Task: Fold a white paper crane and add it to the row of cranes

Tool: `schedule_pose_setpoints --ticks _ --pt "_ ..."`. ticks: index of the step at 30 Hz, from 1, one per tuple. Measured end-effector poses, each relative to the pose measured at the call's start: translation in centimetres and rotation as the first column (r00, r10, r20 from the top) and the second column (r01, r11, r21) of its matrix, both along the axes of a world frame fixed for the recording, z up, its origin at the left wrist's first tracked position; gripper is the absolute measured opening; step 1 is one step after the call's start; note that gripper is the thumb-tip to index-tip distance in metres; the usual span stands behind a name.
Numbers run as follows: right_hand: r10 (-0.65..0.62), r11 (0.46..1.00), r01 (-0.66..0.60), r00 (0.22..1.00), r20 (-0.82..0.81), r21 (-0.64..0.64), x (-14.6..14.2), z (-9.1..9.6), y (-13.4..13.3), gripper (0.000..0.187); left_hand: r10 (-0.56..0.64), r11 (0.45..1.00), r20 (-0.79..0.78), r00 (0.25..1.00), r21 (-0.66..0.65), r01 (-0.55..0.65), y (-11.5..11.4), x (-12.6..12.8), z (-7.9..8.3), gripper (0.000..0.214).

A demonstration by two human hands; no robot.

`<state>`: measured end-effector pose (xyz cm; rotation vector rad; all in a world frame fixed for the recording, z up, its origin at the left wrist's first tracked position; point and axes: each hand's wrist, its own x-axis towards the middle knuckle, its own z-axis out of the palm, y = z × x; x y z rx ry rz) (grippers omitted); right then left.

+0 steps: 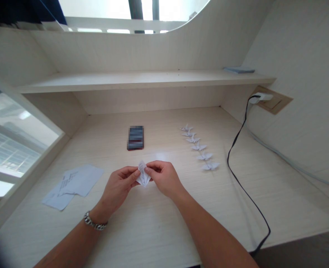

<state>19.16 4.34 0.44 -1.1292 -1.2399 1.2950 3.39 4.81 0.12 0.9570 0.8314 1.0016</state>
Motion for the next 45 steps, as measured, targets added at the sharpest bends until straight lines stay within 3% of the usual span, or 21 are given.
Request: schedule_pose_setpoints --ticks 10,22,30,45 --pt "-0.019 1.0 0.02 0.999 0.044 -0.006 -0.41 -0.07 -0.22 0.019 0.053 0.997 -0.085 0.995 -0.058 -0.058 0.13 -0.02 0.05 0.019" --pt "-0.055 0.998 0.046 0.98 0.193 0.049 -0.29 -0.22 -0.19 0.014 0.017 0.994 -0.118 0.993 -0.106 -0.029 -0.04 0.09 -0.02 0.019" --pt "-0.027 0.999 0.026 0.999 -0.029 -0.031 -0.07 -0.04 -0.08 0.025 -0.138 0.987 -0.237 0.961 -0.116 0.113 -0.16 -0.03 0.12 0.019" --pt "-0.076 0.997 0.076 0.997 -0.007 -0.033 0.17 0.34 0.18 0.016 -0.231 0.971 -0.317 0.92 -0.141 0.195 -0.18 -0.43 0.4 0.013"
